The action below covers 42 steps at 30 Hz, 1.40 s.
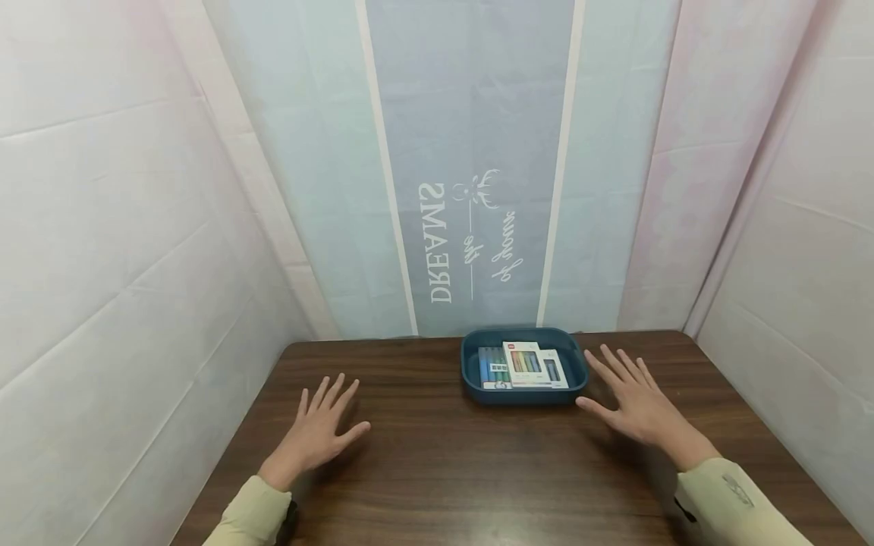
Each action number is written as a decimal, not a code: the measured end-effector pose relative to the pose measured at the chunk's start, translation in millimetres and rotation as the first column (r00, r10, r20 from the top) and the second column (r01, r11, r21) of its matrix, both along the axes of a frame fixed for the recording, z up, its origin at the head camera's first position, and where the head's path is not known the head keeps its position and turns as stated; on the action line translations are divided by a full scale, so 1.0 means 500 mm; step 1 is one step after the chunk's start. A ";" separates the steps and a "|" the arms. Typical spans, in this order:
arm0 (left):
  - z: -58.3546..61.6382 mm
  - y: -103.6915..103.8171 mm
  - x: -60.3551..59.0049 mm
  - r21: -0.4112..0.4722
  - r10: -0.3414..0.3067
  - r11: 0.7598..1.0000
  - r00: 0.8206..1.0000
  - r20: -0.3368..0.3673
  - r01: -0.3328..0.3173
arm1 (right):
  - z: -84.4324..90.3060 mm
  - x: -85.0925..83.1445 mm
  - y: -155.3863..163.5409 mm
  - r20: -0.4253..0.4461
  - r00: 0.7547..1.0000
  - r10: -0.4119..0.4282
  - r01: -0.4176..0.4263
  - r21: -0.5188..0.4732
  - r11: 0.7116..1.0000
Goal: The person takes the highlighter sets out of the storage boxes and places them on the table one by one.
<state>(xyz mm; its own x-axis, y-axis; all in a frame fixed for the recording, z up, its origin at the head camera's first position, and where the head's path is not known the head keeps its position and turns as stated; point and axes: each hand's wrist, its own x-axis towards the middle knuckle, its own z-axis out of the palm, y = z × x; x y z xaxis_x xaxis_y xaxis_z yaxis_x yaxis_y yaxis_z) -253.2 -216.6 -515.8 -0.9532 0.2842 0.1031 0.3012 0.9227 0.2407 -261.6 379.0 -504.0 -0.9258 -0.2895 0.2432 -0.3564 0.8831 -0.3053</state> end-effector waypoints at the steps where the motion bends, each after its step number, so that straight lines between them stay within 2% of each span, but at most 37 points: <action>1: -0.001 0.000 0.000 0.001 0.000 1.000 1.000 0.002 0.000 | -0.001 -0.002 -0.001 0.000 1.000 0.004 -0.004 -0.005 1.000; 13: -0.011 0.003 0.007 0.005 0.006 1.000 1.000 -0.019 -0.006 | 0.003 -0.025 -0.019 0.006 0.999 0.045 -0.045 -0.033 0.998; 25: -0.027 0.006 0.006 -0.003 0.008 1.000 0.999 -0.036 -0.008 | -0.004 -0.055 -0.032 0.028 0.999 0.032 -0.032 -0.018 0.999; 42: -0.045 0.017 0.008 -0.015 0.010 1.000 0.998 -0.064 -0.011 | -0.018 -0.098 -0.048 0.015 0.999 0.039 -0.039 -0.017 0.999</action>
